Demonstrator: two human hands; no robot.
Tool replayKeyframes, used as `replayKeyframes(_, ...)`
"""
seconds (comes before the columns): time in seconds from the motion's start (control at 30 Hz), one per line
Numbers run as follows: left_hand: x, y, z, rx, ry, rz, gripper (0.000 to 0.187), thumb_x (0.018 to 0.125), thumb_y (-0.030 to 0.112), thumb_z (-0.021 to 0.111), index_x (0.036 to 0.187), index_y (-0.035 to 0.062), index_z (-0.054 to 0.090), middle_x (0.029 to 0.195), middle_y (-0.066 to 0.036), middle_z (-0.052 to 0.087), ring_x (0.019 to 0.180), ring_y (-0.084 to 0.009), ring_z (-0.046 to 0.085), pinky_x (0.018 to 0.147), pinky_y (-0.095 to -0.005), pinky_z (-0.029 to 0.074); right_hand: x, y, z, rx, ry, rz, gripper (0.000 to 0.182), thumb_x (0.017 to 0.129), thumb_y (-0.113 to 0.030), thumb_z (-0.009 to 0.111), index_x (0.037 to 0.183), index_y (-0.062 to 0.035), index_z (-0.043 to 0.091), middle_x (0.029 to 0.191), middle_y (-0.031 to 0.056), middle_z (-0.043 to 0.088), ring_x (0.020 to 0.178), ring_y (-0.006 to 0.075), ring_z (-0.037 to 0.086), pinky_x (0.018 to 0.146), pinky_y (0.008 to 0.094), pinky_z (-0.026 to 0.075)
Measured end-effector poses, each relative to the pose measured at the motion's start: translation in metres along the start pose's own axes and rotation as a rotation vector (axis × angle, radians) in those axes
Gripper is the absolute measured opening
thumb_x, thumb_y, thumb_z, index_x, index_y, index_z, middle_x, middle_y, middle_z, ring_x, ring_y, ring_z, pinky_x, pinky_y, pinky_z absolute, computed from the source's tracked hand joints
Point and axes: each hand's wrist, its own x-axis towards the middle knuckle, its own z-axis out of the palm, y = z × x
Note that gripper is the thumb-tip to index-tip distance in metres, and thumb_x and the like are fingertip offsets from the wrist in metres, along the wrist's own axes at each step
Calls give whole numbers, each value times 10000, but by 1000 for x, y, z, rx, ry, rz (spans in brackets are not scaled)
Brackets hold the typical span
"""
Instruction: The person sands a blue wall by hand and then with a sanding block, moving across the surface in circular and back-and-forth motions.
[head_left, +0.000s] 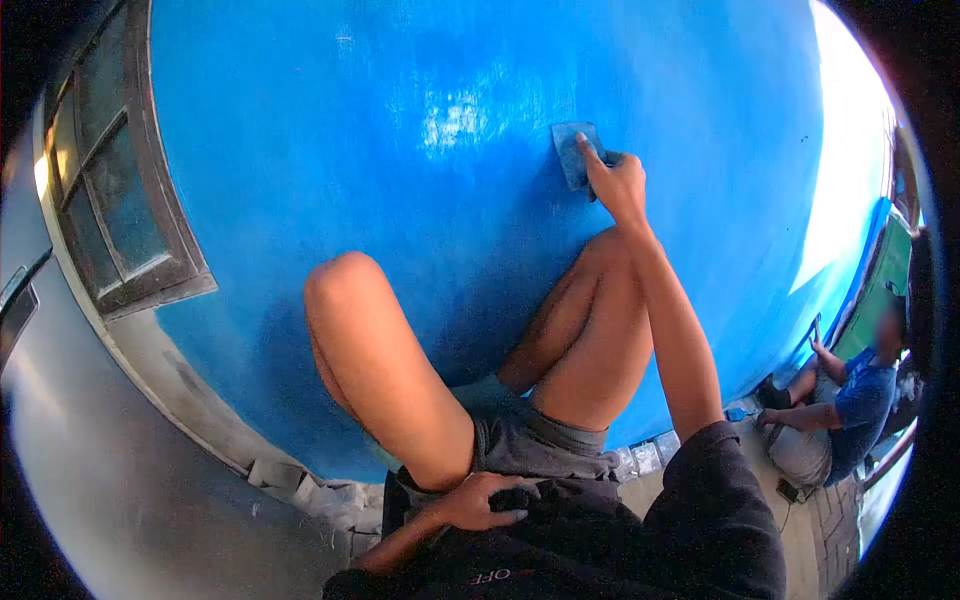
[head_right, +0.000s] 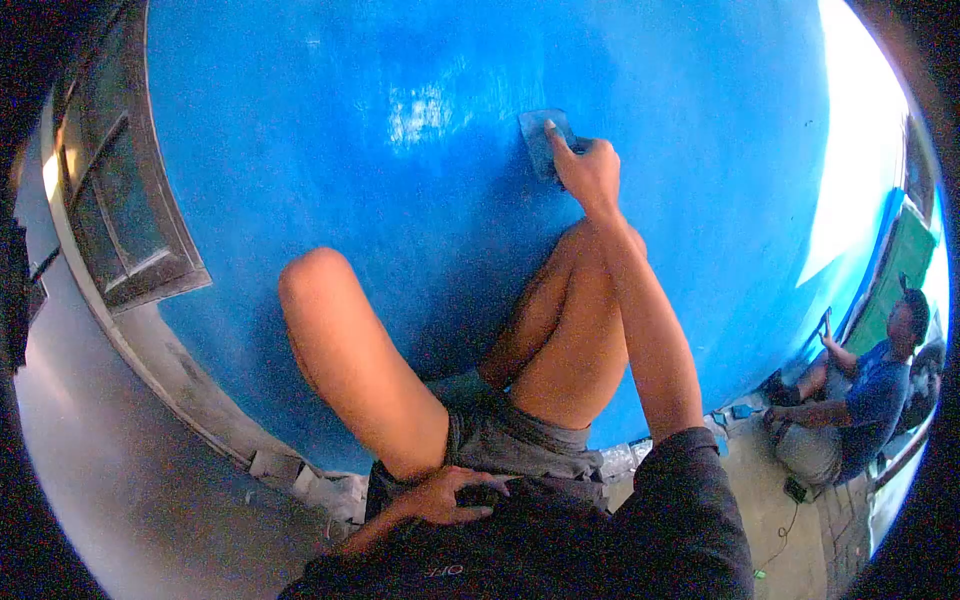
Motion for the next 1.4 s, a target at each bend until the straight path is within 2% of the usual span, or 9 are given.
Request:
replayKeyframes(0.17, 2, -3, -1, -2, -17, 32, 453, 882, 285, 690, 1273, 74, 604, 1196, -171, 672, 1108, -310, 646, 1006, -428, 460, 2, -5, 4, 12, 18, 4, 686, 796, -638, 673, 771, 45, 729, 708, 246, 687, 745, 392, 709, 712, 463, 534)
replayKeyframes(0.23, 1, 11, -4, -9, -51, -70, 451, 885, 292, 693, 1271, 74, 608, 1220, -171, 665, 1128, -308, 639, 1011, -427, 454, 3, -11, 3, -26, 44, 2, 685, 801, -636, 668, 784, 46, 730, 727, 250, 691, 765, 402, 708, 722, 468, 533)
replayKeyframes(0.4, 2, 5, -3, 2, -52, -108, 434, 886, 306, 695, 1252, 86, 615, 1237, -166, 661, 1133, -312, 636, 1002, -432, 457, 2, -9, 7, -52, 40, -9, 706, 807, -645, 651, 839, 56, 726, 814, 279, 697, 856, 428, 698, 787, 497, 519)
replayKeyframes(0.57, 2, -13, 3, -58, -44, -12, 452, 880, 316, 697, 1256, 82, 608, 1250, -167, 653, 1138, -305, 633, 994, -432, 465, 0, -11, 7, -95, 23, 7, 712, 814, -645, 648, 806, 64, 719, 786, 286, 689, 833, 436, 697, 776, 495, 516)
replayKeyframes(0.93, 10, -15, 2, -21, -33, 1, 474, 910, 372, 672, 1269, 72, 601, 1230, -177, 655, 1146, -312, 626, 999, -445, 457, -2, -26, 10, -127, 52, 22, 782, 781, -698, 644, 735, 79, 707, 762, 293, 681, 799, 449, 691, 747, 504, 527)
replayKeyframes(1.0, 12, -14, 2, -26, -84, -74, 467, 926, 385, 653, 1273, 76, 598, 1238, -174, 651, 1172, -317, 609, 1014, -464, 443, 0, -22, 13, -142, 49, 17, 781, 781, -699, 644, 729, 78, 705, 759, 293, 681, 794, 450, 690, 747, 504, 527)
replayKeyframes(1.13, 16, -14, 1, -33, -57, -4, 459, 933, 388, 646, 1276, 87, 596, 1251, -169, 645, 1184, -321, 599, 1024, -475, 434, 5, -25, 9, -146, 32, 48, 779, 782, -696, 642, 724, 78, 703, 758, 294, 679, 779, 455, 684, 747, 508, 524)
replayKeyframes(1.33, 20, -4, -4, -76, -107, -108, 454, 914, 403, 675, 1270, 128, 609, 1258, -151, 651, 1185, -324, 604, 1051, -455, 436, 0, -22, 9, -110, 33, 17, 782, 788, -696, 633, 717, 81, 698, 734, 291, 673, 760, 446, 684, 744, 505, 521)
replayKeyframes(1.4, 20, 8, -9, -14, -128, -127, 453, 937, 388, 647, 1284, 102, 589, 1228, -160, 659, 1115, -285, 640, 991, -429, 463, 3, -24, 8, -84, 47, 1, 782, 791, -694, 629, 712, 81, 696, 725, 289, 670, 755, 445, 683, 743, 503, 521)
